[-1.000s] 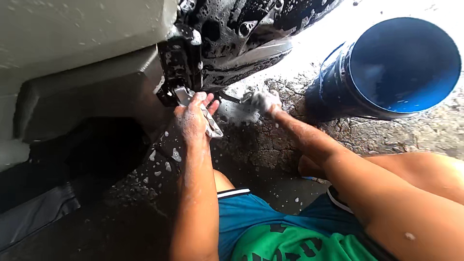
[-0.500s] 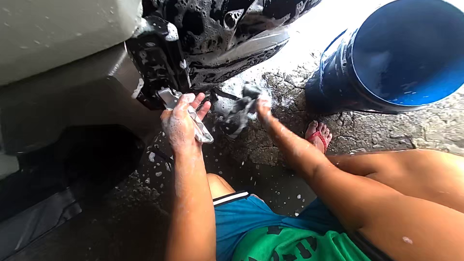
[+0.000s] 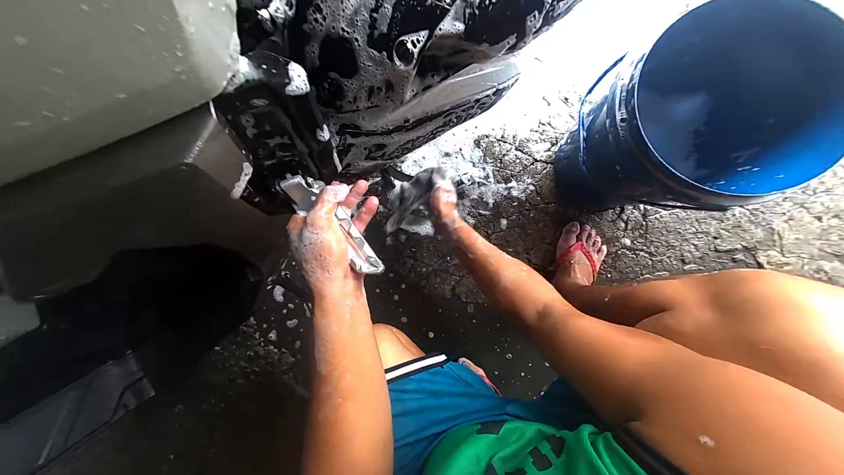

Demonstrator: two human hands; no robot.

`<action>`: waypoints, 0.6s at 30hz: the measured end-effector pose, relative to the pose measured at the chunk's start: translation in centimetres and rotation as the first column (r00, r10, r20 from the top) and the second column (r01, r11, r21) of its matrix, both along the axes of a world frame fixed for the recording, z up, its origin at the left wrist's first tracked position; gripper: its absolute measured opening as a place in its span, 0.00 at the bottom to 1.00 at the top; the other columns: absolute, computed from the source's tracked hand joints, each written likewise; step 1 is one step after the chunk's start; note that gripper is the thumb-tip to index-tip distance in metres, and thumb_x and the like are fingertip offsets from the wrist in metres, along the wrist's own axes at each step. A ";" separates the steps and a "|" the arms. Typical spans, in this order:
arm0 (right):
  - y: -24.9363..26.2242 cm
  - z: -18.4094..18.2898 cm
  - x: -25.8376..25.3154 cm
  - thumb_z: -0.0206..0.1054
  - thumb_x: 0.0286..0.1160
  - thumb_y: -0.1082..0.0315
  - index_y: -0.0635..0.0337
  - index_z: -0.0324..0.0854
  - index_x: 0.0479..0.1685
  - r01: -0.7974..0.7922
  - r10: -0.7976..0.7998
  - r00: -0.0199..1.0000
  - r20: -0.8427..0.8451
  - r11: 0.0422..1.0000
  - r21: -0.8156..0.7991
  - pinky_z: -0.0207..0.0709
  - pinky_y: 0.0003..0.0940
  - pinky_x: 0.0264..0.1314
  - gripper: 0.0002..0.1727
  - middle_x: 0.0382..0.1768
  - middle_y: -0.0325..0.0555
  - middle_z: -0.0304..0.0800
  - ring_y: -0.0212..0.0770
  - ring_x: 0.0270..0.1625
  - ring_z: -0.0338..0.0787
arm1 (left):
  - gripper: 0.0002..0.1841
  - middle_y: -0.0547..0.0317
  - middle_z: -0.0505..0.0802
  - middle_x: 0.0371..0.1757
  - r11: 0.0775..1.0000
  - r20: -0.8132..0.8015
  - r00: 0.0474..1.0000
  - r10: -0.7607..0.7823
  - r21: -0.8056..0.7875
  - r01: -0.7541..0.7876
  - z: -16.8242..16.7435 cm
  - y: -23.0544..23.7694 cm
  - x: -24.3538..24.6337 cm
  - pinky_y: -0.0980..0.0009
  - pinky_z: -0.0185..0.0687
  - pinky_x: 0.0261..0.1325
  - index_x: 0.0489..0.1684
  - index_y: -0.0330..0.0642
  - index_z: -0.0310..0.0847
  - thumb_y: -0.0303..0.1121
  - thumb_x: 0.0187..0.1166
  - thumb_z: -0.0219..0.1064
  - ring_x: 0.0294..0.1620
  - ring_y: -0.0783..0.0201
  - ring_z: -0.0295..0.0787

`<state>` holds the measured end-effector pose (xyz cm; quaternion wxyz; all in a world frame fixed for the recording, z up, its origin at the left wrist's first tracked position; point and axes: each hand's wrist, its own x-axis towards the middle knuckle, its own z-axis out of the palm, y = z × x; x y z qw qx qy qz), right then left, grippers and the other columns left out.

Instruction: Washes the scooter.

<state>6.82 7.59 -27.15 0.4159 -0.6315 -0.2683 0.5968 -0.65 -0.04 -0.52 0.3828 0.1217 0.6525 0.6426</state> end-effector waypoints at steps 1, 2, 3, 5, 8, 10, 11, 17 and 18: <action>0.9 0.7 1.6 0.45 0.94 0.55 0.66 0.74 0.76 -0.025 0.017 0.996 0.088 0.995 0.095 0.77 0.48 0.75 0.27 0.68 0.61 0.84 0.48 0.71 0.84 | 0.04 0.51 0.93 0.46 1.000 0.004 1.000 0.006 0.001 -0.006 0.0 0.0 0.0 0.56 0.97 0.50 0.49 0.39 0.78 0.26 0.83 0.61 0.47 0.53 0.97; 1.9 1.1 3.0 0.44 0.94 0.58 0.69 0.71 0.79 -0.097 0.059 0.977 0.207 0.979 0.182 0.71 0.48 0.82 0.28 0.74 0.64 0.80 0.51 0.78 0.79 | 0.05 0.51 0.93 0.46 1.000 0.008 1.000 0.013 0.002 -0.013 0.0 0.0 0.0 0.57 0.97 0.50 0.49 0.38 0.78 0.25 0.83 0.61 0.46 0.53 0.97; 2.9 1.4 3.8 0.45 0.93 0.60 0.72 0.70 0.80 -0.182 0.107 0.951 0.289 0.951 0.249 0.66 0.49 0.86 0.28 0.76 0.68 0.78 0.54 0.82 0.76 | 0.05 0.50 0.93 0.47 1.000 0.010 1.000 0.021 0.003 -0.021 0.1 0.2 0.0 0.57 0.97 0.48 0.51 0.37 0.78 0.24 0.83 0.61 0.46 0.53 0.98; 4.8 1.7 3.6 0.56 0.87 0.64 0.77 0.75 0.71 -0.459 0.320 0.847 0.425 0.843 0.281 0.71 0.55 0.81 0.24 0.68 0.72 0.82 0.60 0.75 0.81 | 0.07 0.47 0.94 0.47 0.999 0.016 0.999 0.041 0.004 -0.041 0.0 0.5 0.0 0.57 0.98 0.46 0.52 0.34 0.77 0.22 0.82 0.61 0.45 0.52 0.98; 7.3 2.7 -0.9 0.70 0.75 0.56 0.63 0.85 0.62 -0.877 0.739 0.394 0.546 0.480 -0.017 0.76 0.68 0.69 0.23 0.59 0.63 0.89 0.61 0.65 0.87 | 0.09 0.49 0.95 0.47 1.000 0.014 1.000 0.016 0.001 -0.016 -0.1 0.3 -0.1 0.59 0.97 0.48 0.55 0.35 0.78 0.23 0.82 0.61 0.46 0.53 0.98; 8.0 2.5 -3.4 0.73 0.70 0.52 0.55 0.85 0.65 -0.922 0.797 0.162 0.582 0.332 -0.198 0.75 0.73 0.65 0.26 0.62 0.60 0.88 0.63 0.67 0.86 | 0.07 0.49 0.95 0.45 0.999 0.023 0.999 0.046 0.005 -0.046 -0.1 0.6 0.1 0.58 0.98 0.47 0.52 0.34 0.78 0.22 0.81 0.61 0.43 0.53 0.98; 8.0 1.3 -3.5 0.71 0.70 0.50 0.51 0.85 0.67 -0.921 0.774 0.140 0.617 0.331 -0.205 0.75 0.73 0.66 0.27 0.63 0.58 0.89 0.62 0.68 0.86 | 0.07 0.49 0.94 0.45 0.999 0.028 0.998 0.054 0.000 -0.054 0.0 0.7 0.1 0.57 0.98 0.46 0.52 0.35 0.76 0.22 0.81 0.61 0.43 0.52 0.98; 7.9 13.4 6.0 0.53 0.92 0.66 0.66 0.70 0.81 -0.883 0.849 -0.245 0.468 0.003 -0.469 0.62 0.61 0.83 0.23 0.79 0.65 0.74 0.62 0.82 0.73 | 0.12 0.52 0.93 0.53 1.000 0.022 1.000 -0.014 -0.028 0.014 0.4 -0.2 0.4 0.59 0.96 0.50 0.61 0.40 0.76 0.27 0.82 0.63 0.49 0.55 0.97; 7.6 15.2 7.9 0.55 0.91 0.67 0.69 0.74 0.77 -0.908 0.794 -0.273 0.543 -0.027 -0.418 0.65 0.57 0.82 0.22 0.75 0.68 0.78 0.62 0.78 0.77 | 0.11 0.54 0.92 0.52 0.999 0.020 1.000 -0.021 -0.026 0.021 0.4 -0.2 0.4 0.59 0.96 0.50 0.60 0.41 0.76 0.28 0.82 0.63 0.49 0.56 0.97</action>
